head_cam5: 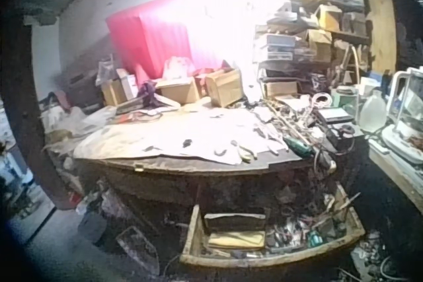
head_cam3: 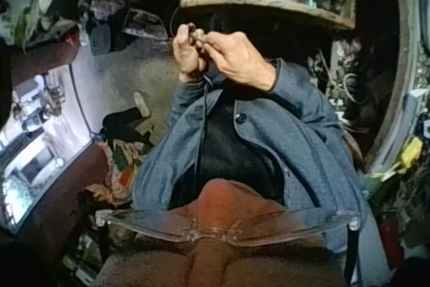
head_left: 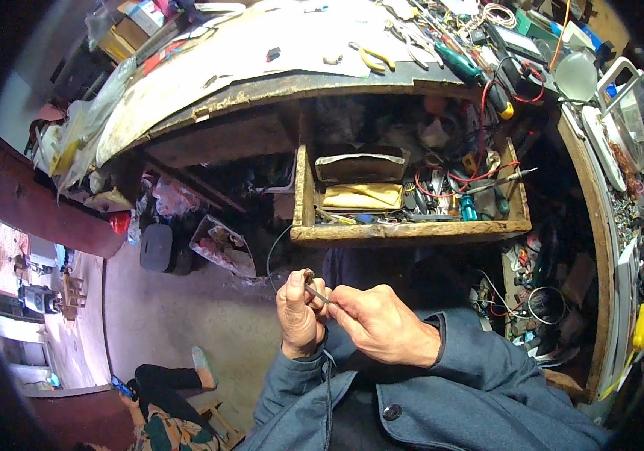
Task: The person works at a cluttered workbench, using pliers and a multimeter to strip and test small wires. They repeatedly twist wire ends and measure continuity while handling various small electronic components.
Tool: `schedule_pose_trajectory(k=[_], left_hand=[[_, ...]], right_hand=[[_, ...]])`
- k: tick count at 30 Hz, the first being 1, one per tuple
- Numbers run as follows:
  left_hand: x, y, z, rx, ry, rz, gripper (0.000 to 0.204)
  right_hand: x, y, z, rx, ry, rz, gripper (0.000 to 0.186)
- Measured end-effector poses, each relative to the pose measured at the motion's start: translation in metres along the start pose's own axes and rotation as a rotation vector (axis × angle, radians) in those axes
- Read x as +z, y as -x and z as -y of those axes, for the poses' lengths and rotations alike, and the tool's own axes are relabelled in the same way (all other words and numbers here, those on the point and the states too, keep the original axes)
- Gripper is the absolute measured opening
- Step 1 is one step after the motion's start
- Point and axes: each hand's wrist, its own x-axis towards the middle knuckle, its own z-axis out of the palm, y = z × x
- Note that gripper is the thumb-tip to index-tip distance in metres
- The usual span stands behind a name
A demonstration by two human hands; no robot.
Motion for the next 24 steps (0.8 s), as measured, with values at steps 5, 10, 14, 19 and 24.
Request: schedule_pose_trajectory(k=[5, 10, 14, 19, 24], left_hand=[[0.001, 0.005, 0.012, -0.001, -0.021, -0.070, 0.039], [-0.003, 0.009, 0.013, -0.011, -0.005, -0.073, 0.042], [-0.002, 0.011, 0.017, -0.049, -0.109, -0.144, 0.043], [-0.008, 0.016, 0.015, -0.115, -0.009, -0.121, 0.038], [0.003, 0.014, 0.014, -0.041, 0.016, -0.166, 0.038]], right_hand=[[-0.001, -0.002, 0.009, -0.032, -0.050, -0.034, 0.010], [-0.003, -0.005, 0.003, -0.015, -0.075, 0.001, 0.013], [-0.009, -0.010, -0.002, 0.000, -0.032, 0.076, 0.014], [-0.009, -0.011, -0.007, 0.043, -0.047, 0.126, 0.015], [0.003, -0.010, -0.006, 0.014, -0.017, 0.070, 0.014]])
